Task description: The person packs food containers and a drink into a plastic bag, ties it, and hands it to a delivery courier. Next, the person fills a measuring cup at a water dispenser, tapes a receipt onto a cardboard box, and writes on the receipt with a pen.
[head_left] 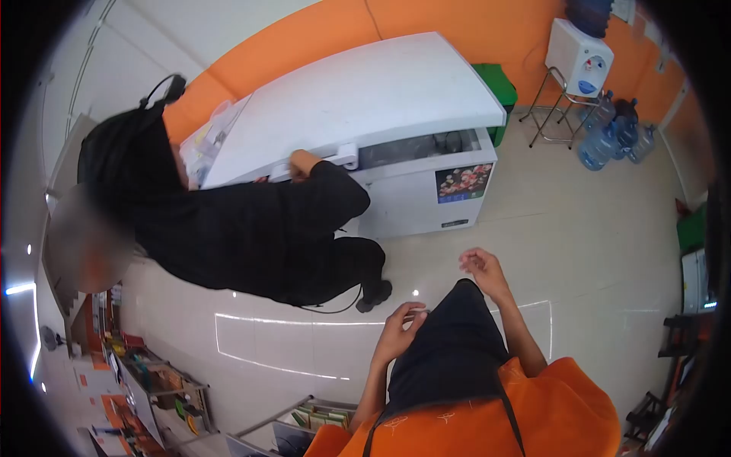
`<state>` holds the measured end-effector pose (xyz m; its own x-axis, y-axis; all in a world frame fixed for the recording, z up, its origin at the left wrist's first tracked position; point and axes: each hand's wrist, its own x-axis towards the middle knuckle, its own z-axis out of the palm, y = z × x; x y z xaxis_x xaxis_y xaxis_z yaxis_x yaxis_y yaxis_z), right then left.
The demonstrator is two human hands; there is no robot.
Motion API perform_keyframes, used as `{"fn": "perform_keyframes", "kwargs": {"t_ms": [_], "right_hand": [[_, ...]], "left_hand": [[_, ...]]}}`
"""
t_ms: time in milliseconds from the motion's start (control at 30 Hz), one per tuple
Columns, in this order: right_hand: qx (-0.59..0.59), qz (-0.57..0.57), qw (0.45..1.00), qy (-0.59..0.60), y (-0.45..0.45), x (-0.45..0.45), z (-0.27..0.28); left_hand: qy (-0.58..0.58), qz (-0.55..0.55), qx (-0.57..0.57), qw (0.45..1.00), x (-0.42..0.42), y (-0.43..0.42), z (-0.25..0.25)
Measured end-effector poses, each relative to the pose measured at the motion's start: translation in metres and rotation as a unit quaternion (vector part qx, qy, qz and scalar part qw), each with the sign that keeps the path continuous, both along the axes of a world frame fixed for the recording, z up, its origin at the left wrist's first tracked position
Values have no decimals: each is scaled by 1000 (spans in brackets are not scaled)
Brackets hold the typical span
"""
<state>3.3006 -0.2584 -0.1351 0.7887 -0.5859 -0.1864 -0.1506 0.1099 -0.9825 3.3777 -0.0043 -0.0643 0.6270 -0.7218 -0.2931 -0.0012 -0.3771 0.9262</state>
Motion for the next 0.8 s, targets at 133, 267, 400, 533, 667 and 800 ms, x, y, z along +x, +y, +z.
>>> {"fn": "perform_keyframes", "kwargs": {"t_ms": [133,267,400,533,667,800], "right_hand": [[-167,-89,980,-64,-103,85,56],[-329,-121,918,-186,-224,176,93],[-326,85,935,-113,-334,281,41],[-481,379,782,112,-405,367,-89],[-433,516,712,199,-408,406,-179],[-328,560,699,301,-374,426,-242]], "left_hand": [[-80,-36,-125,988,59,-96,43],[-127,-24,-156,979,110,-189,60],[-138,69,-110,982,153,-274,23],[-95,258,-46,960,166,-335,-14],[-4,382,-10,924,134,-357,-25],[66,463,93,879,88,-346,-36]]}}
